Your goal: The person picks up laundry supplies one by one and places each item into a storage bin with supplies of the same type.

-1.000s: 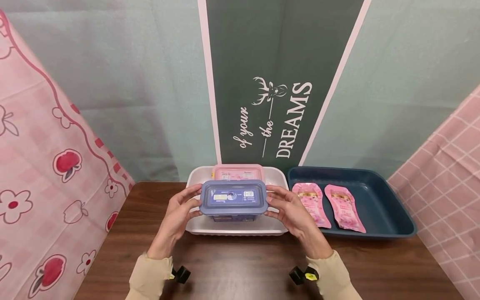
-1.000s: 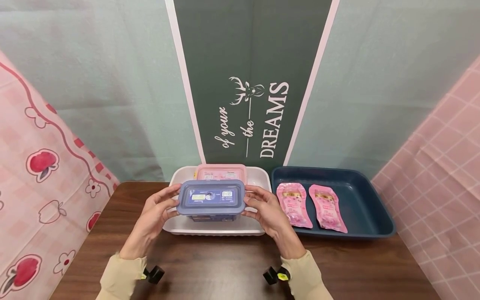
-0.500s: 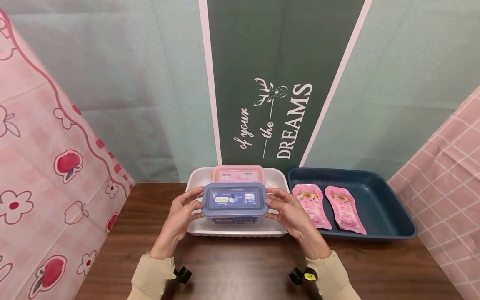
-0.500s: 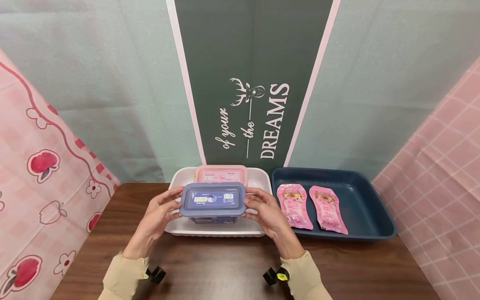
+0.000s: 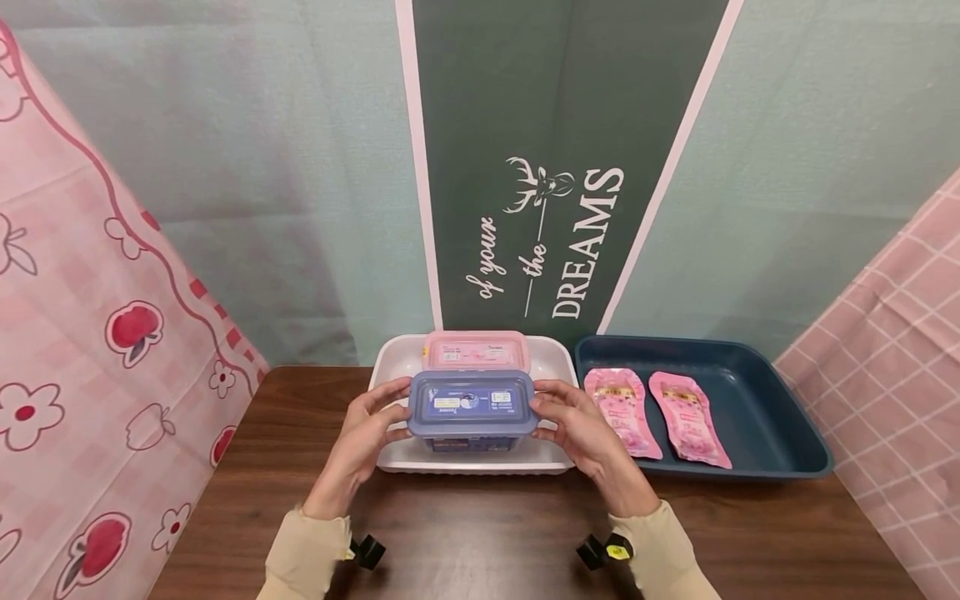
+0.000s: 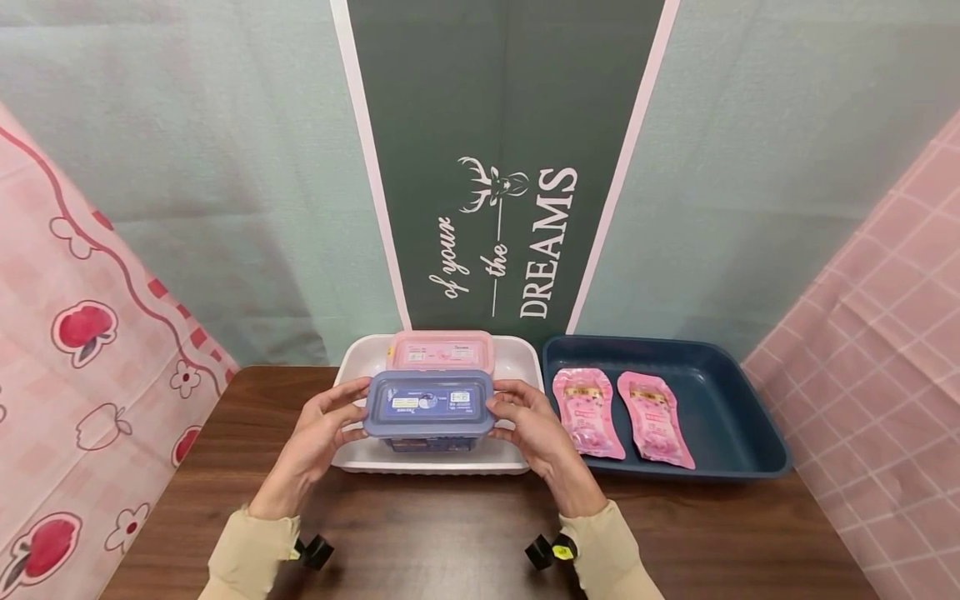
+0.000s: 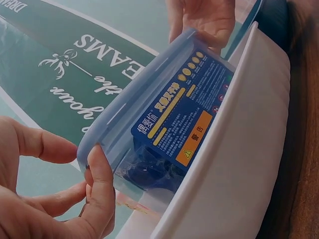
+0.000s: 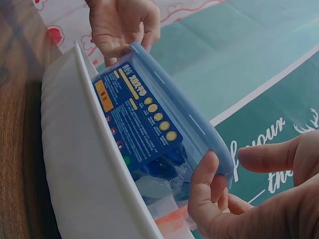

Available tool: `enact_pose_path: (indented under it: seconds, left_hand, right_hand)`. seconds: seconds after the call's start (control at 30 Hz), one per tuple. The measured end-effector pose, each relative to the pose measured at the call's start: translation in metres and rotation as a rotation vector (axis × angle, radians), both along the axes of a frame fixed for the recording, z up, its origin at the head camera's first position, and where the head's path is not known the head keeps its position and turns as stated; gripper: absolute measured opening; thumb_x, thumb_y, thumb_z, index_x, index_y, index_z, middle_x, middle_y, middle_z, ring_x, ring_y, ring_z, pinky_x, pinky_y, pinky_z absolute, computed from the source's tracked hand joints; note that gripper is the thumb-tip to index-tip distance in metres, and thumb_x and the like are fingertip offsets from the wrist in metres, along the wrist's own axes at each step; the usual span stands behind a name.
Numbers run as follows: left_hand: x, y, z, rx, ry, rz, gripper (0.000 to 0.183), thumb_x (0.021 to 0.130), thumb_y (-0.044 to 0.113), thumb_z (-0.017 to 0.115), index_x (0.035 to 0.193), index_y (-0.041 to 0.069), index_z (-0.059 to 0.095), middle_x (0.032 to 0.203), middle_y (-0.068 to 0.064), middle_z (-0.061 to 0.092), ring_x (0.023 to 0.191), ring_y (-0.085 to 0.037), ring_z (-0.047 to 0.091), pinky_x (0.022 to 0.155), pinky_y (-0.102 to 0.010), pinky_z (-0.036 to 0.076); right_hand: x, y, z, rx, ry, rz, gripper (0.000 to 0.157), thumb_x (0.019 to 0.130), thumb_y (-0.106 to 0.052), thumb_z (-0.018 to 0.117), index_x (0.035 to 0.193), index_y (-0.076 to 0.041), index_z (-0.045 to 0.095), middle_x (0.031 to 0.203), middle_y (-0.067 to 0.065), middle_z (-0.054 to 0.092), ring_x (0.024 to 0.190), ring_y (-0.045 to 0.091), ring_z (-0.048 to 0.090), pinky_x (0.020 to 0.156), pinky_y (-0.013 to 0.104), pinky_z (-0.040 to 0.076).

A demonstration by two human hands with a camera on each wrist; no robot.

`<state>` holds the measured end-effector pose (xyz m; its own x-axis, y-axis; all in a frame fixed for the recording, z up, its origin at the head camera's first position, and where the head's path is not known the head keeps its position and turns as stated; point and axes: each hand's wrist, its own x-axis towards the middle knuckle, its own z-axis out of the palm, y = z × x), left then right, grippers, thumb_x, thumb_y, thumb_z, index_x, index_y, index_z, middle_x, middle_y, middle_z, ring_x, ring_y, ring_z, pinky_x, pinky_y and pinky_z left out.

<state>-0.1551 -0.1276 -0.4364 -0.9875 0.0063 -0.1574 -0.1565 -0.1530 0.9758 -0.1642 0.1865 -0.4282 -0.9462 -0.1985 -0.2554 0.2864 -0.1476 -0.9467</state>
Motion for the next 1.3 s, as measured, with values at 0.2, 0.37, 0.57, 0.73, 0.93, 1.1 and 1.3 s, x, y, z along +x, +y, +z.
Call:
enact_pose_path:
  seconds: [0.2,0.37,0.57,0.73,0.93,1.1,1.3]
  left_hand:
    - [-0.001,0.000,-0.002,-0.005,-0.007,-0.004,0.057,0.090,-0.009,0.057,0.147,-0.011,0.054,0.140,-0.027,0.058,0.081,-0.009,0.065,0.068,-0.024,0.061]
    - [-0.002,0.000,-0.004,-0.025,-0.019,-0.002,0.056,0.090,-0.008,0.058,0.146,-0.010,0.055,0.140,-0.027,0.058,0.081,-0.010,0.065,0.068,-0.024,0.060]
    - [-0.002,0.000,-0.006,-0.045,-0.026,-0.003,0.056,0.091,-0.007,0.058,0.147,-0.010,0.055,0.141,-0.027,0.057,0.082,-0.011,0.065,0.067,-0.024,0.060]
    - [-0.003,0.000,-0.009,-0.061,-0.029,-0.003,0.054,0.091,-0.007,0.058,0.146,-0.009,0.057,0.141,-0.028,0.057,0.082,-0.011,0.065,0.067,-0.024,0.060]
    - [-0.004,0.001,-0.011,-0.083,-0.032,0.004,0.053,0.092,-0.005,0.059,0.145,-0.009,0.057,0.141,-0.029,0.058,0.083,-0.012,0.065,0.067,-0.025,0.060]
    - [-0.003,0.003,-0.011,-0.099,-0.031,-0.004,0.053,0.092,-0.004,0.059,0.145,-0.009,0.057,0.142,-0.030,0.058,0.084,-0.013,0.066,0.068,-0.025,0.061]
    - [-0.005,0.004,-0.013,-0.118,-0.031,-0.004,0.053,0.091,-0.005,0.059,0.145,-0.009,0.058,0.142,-0.031,0.059,0.087,-0.013,0.065,0.068,-0.025,0.060]
  right_hand:
    - [-0.001,0.000,-0.002,0.014,-0.008,0.001,0.040,0.104,-0.004,0.060,0.142,0.004,0.050,0.108,0.001,0.067,0.088,0.016,0.070,0.081,0.030,0.063]
    - [-0.001,0.000,-0.003,0.012,-0.008,0.016,0.040,0.104,-0.004,0.060,0.141,0.003,0.049,0.109,0.002,0.065,0.090,0.016,0.069,0.081,0.030,0.062]
    - [-0.002,0.000,-0.004,0.018,-0.001,0.035,0.042,0.105,-0.006,0.059,0.143,0.006,0.045,0.109,0.003,0.064,0.091,0.015,0.068,0.082,0.029,0.062]
    - [-0.003,-0.001,-0.006,0.056,0.005,0.048,0.047,0.105,-0.009,0.059,0.145,0.008,0.041,0.113,0.006,0.061,0.095,0.016,0.067,0.083,0.030,0.063]
    - [-0.003,-0.003,-0.008,0.085,0.002,0.044,0.049,0.105,-0.011,0.060,0.145,0.008,0.040,0.117,0.009,0.061,0.097,0.018,0.067,0.084,0.031,0.062]
    - [-0.005,-0.004,-0.009,0.096,-0.007,0.029,0.047,0.105,-0.012,0.061,0.143,0.008,0.041,0.117,0.010,0.061,0.096,0.017,0.066,0.082,0.031,0.061]
    - [-0.006,-0.004,-0.010,0.109,-0.023,0.023,0.047,0.105,-0.013,0.061,0.143,0.007,0.042,0.117,0.011,0.061,0.096,0.017,0.065,0.082,0.030,0.061]
